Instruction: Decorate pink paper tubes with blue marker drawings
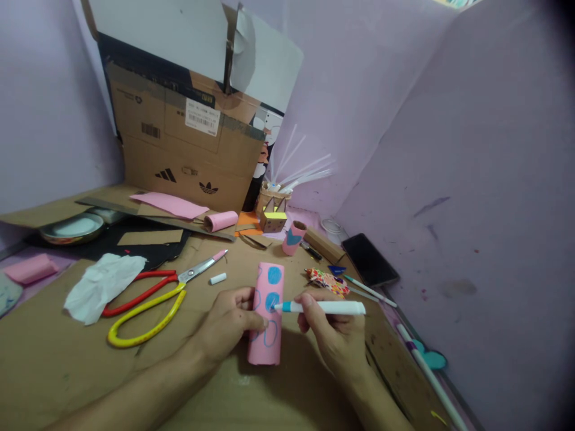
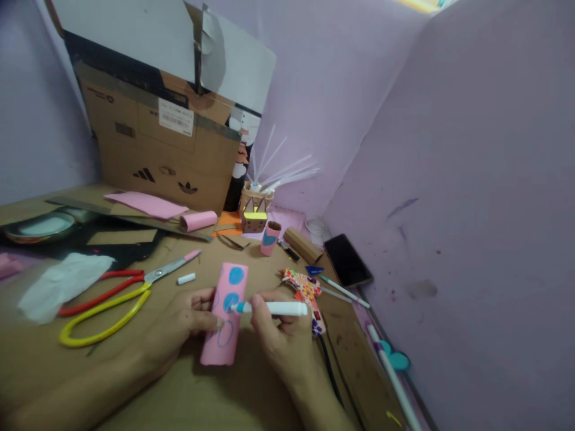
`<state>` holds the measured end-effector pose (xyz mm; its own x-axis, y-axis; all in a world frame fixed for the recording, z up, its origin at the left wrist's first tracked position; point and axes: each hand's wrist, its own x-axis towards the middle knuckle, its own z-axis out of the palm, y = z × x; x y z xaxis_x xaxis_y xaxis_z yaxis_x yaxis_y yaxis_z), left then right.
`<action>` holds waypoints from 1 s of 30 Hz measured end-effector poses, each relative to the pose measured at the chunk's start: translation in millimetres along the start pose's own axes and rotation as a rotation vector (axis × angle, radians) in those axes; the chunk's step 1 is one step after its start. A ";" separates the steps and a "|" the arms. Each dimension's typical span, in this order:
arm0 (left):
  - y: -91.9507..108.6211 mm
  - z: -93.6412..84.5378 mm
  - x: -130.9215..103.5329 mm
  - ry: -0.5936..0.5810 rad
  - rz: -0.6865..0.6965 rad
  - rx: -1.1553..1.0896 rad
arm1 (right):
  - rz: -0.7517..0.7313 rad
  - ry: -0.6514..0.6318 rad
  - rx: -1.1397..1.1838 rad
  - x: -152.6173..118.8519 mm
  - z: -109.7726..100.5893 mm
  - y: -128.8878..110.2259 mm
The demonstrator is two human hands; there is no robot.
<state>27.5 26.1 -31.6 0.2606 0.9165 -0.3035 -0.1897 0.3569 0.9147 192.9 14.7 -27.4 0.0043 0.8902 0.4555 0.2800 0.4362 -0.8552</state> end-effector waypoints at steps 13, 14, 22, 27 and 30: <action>-0.4 0.2 -0.2 0.023 0.002 -0.011 | 0.020 0.053 0.009 1.5 0.3 0.4; -0.3 0.1 0.0 0.019 0.005 -0.010 | 0.016 0.041 0.004 1.2 0.5 0.0; -0.2 -0.8 1.1 0.005 0.005 -0.008 | -0.005 0.005 0.006 -0.4 0.3 -1.9; -1.2 -1.3 2.0 0.002 -0.001 -0.010 | 0.030 0.081 0.014 1.6 -0.5 0.4; -0.5 -0.6 1.6 0.006 -0.005 -0.022 | 0.038 0.075 0.022 1.9 -1.0 1.6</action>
<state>27.5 27.5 -32.7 0.2563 0.9155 -0.3101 -0.2091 0.3657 0.9069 194.3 16.9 -27.6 0.0863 0.8941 0.4394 0.2572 0.4061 -0.8769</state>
